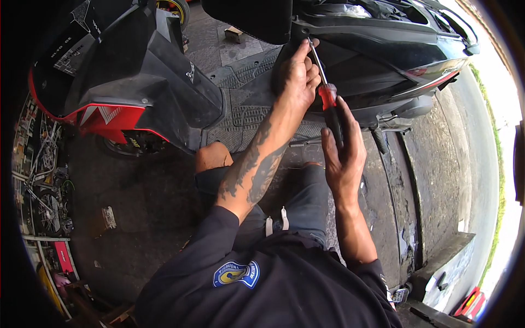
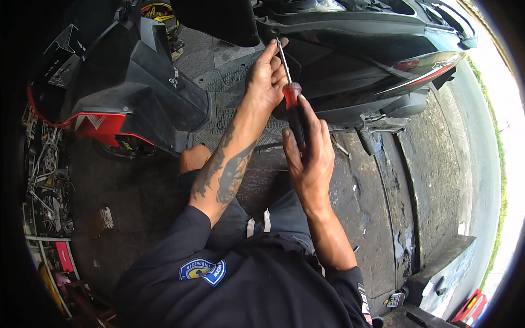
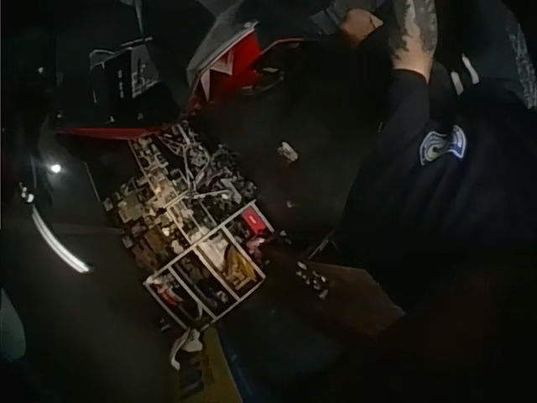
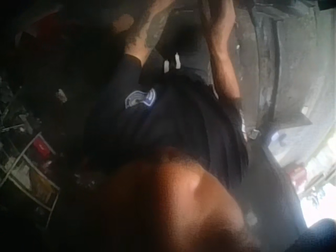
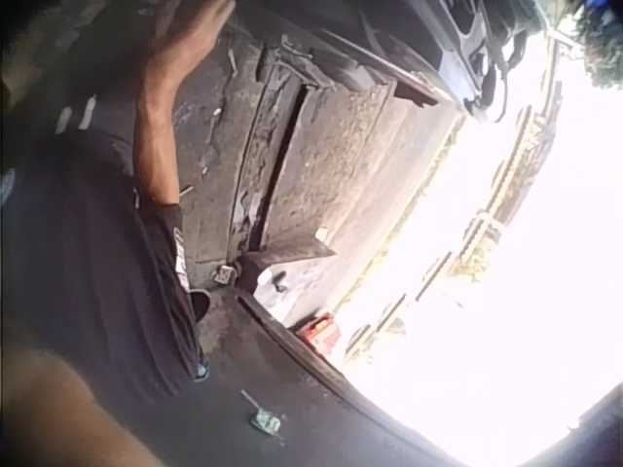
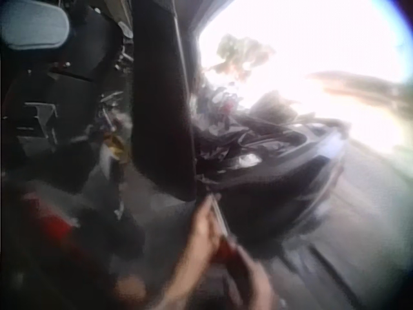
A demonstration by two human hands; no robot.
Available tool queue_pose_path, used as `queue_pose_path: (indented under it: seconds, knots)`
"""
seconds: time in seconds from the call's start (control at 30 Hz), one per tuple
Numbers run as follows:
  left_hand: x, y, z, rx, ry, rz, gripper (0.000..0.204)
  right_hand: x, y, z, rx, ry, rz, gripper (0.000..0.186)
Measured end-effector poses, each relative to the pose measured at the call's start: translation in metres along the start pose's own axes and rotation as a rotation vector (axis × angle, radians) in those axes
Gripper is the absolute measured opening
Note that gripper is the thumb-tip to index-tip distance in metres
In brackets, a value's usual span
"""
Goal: The person removes plastic body panels from a motorcycle, aligns new or existing panels back onto the frame with the assistance of another person, and secures them by hand and with a screwdriver.
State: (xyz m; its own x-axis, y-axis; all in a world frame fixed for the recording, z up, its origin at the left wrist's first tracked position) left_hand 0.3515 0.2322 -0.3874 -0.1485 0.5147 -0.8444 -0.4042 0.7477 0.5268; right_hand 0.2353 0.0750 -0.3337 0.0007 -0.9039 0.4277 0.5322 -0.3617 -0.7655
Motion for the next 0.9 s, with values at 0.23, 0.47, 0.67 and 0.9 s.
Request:
queue_pose_path:
  seconds: [0.23, 0.47, 0.67, 0.9]
  knots:
    - [0.001, 0.006, 0.022, -0.027, -0.007, 0.009, 0.03, -0.006, -0.008, 0.021, 0.057, 0.004, -0.074, 0.05]
    - [-0.005, 0.007, 0.022, 0.016, -0.019, 0.041, 0.032, -0.001, -0.018, 0.027, 0.039, -0.021, -0.129, 0.051]
    - [0.001, 0.014, 0.025, -0.005, -0.015, 0.091, 0.03, -0.002, -0.035, 0.033, 0.038, -0.099, -0.24, 0.05]
    - [-0.001, 0.012, 0.028, 0.04, -0.054, 0.103, 0.032, -0.003, -0.045, 0.04, 0.066, -0.186, -0.379, 0.049]
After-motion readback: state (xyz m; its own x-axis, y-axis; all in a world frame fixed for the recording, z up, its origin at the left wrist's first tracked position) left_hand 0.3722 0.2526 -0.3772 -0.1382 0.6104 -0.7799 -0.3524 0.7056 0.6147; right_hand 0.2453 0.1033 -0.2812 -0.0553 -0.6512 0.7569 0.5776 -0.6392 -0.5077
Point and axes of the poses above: each hand's wrist, its own z-axis towards the middle knuckle, its own x-axis out of the back of the hand, y = z × x, the point moved 7 cm from there along z, towards the middle knuckle, and after that the axes turned 10 degrees about -x, right-handed, at the moved point
